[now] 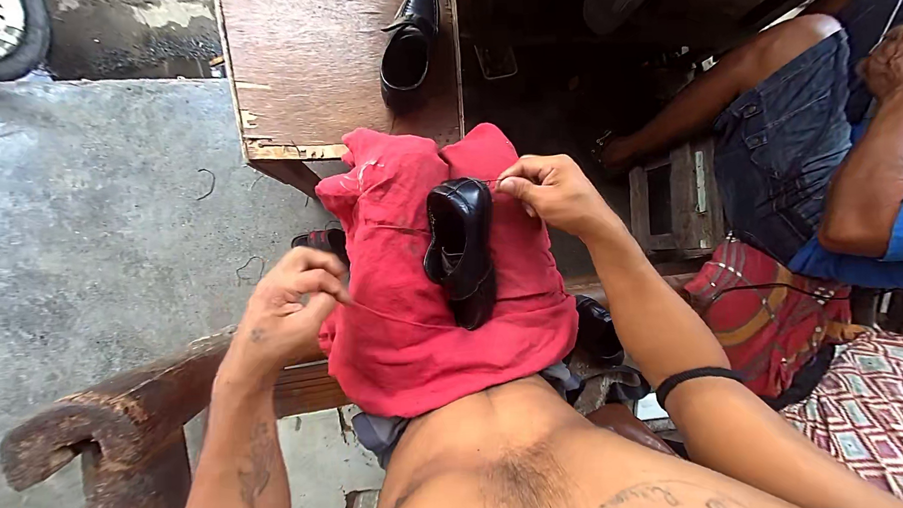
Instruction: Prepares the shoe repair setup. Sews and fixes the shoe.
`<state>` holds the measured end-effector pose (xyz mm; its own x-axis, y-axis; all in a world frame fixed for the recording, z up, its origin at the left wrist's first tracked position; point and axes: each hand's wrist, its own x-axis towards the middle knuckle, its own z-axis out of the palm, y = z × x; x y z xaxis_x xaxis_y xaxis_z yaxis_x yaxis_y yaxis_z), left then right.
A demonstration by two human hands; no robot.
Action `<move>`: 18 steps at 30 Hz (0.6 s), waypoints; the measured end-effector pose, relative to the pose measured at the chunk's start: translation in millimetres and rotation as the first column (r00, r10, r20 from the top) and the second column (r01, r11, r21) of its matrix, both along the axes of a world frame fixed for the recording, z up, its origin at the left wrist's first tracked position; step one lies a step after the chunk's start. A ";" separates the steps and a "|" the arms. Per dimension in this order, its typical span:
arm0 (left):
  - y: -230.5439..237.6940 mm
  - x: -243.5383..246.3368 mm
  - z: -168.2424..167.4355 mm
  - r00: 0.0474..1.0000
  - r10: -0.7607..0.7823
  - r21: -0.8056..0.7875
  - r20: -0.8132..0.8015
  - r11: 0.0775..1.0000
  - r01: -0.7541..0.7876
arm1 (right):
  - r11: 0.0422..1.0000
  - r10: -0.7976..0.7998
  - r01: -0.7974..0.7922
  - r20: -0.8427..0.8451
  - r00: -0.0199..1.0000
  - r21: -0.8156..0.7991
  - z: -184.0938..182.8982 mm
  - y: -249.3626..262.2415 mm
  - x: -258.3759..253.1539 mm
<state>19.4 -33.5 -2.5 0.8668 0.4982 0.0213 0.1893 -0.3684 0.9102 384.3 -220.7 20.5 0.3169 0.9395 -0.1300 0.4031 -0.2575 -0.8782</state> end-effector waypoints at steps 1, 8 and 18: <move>-10.6 8.9 3.1 0.964 -0.054 -0.262 0.262 0.957 0.125 | 0.994 -0.014 0.036 -0.203 0.979 0.106 -0.8 0.2 -0.1; -46.2 69.7 41.8 0.972 0.180 -0.158 0.153 0.975 -0.156 | 0.981 -0.190 0.183 0.121 0.974 0.072 15.1 3.3 -27.1; -114.0 -0.3 7.1 0.975 0.101 0.368 -0.198 0.930 -0.021 | 0.954 -0.090 0.213 0.477 0.874 -0.210 1.7 13.1 -55.3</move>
<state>19.1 -147.5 4.6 0.8392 0.5429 0.0312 0.3935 -0.6459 0.6542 329.0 -207.6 22.2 0.5335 0.8310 -0.1575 0.6808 -0.5324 -0.5030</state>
